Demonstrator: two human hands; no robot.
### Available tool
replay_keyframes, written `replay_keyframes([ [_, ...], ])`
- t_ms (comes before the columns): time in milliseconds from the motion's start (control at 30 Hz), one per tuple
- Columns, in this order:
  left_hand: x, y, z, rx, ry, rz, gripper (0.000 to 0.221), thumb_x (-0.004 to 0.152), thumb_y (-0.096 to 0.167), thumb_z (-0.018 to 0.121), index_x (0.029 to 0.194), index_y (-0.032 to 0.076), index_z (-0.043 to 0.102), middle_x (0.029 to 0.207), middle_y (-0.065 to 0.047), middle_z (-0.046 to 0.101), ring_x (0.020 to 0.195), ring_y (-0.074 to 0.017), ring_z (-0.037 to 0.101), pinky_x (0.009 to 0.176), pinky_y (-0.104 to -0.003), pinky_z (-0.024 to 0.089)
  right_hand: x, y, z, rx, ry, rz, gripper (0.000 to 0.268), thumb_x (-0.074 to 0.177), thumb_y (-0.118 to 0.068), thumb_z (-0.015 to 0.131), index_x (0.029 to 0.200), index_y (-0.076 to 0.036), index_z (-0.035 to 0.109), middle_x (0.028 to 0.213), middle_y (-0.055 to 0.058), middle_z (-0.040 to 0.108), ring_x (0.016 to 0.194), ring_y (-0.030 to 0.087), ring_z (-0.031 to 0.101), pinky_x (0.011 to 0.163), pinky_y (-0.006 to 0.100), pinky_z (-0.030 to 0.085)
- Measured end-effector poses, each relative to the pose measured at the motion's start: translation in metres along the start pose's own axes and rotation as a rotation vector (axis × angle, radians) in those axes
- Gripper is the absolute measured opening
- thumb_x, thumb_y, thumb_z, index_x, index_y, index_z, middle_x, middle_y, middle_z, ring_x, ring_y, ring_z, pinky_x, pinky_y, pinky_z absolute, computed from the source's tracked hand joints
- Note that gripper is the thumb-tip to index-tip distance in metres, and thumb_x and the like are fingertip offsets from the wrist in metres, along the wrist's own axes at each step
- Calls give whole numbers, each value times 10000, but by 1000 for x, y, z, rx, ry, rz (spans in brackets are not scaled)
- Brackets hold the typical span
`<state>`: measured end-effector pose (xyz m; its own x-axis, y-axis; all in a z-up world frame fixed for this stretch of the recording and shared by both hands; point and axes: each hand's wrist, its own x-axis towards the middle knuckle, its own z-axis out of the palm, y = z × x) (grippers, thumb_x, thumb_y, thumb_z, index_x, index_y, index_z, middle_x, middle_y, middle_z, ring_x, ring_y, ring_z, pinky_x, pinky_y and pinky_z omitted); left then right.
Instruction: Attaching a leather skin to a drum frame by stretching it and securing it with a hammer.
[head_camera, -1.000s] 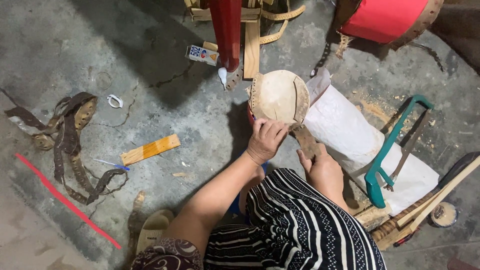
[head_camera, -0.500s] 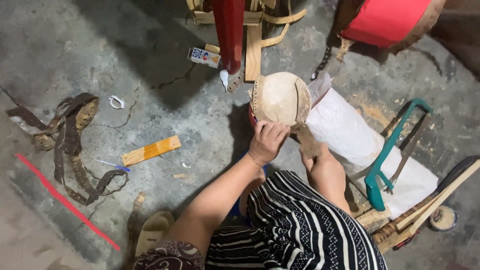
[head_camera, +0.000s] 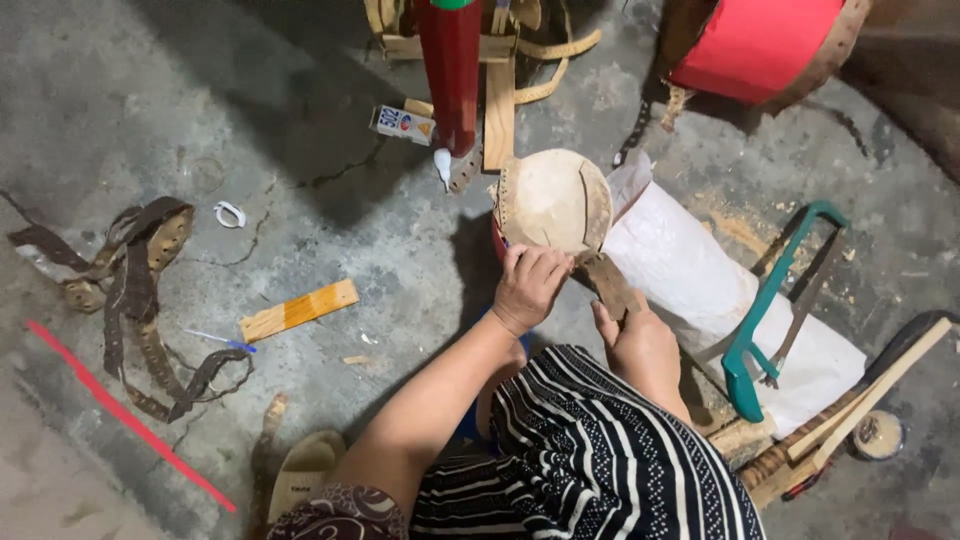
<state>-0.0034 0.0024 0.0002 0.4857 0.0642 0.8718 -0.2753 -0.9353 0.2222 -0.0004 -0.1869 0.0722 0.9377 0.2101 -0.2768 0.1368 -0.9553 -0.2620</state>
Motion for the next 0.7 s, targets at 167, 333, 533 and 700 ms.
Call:
replay_keyframes([
  [167, -3, -1, 4, -12, -13, 4, 85, 1003, 142, 683, 937, 90, 700, 907, -49, 630, 854, -235, 639, 860, -426, 490, -12, -4, -21, -20, 187, -156, 521, 1003, -627, 531, 1138, -133, 627, 955, 219, 683, 869, 472, 703, 732, 554, 578],
  [333, 0, 2, 2, -84, 28, -5, 74, 1015, 109, 651, 967, 55, 635, 937, -93, 621, 859, -280, 619, 856, -470, 471, -14, -5, -16, -35, 181, -241, 490, 1016, -553, 519, 1168, -103, 639, 1013, 217, 674, 831, 497, 687, 701, 572, 585],
  [533, 1, 3, -1, -24, -14, -3, 94, 996, 127, 690, 912, 85, 696, 888, -44, 622, 816, -237, 625, 850, -432, 491, 4, 7, -3, 16, 28, 9, 604, 970, -643, 550, 1104, -56, 604, 898, 279, 716, 931, 508, 703, 827, 590, 556],
  [700, 6, 4, -2, -73, 8, -23, 96, 997, 103, 682, 909, 68, 665, 911, -54, 622, 837, -244, 624, 859, -432, 469, -20, -12, -27, -10, 233, -164, 609, 957, -639, 619, 1059, -39, 649, 874, 251, 691, 874, 480, 701, 742, 536, 575],
])
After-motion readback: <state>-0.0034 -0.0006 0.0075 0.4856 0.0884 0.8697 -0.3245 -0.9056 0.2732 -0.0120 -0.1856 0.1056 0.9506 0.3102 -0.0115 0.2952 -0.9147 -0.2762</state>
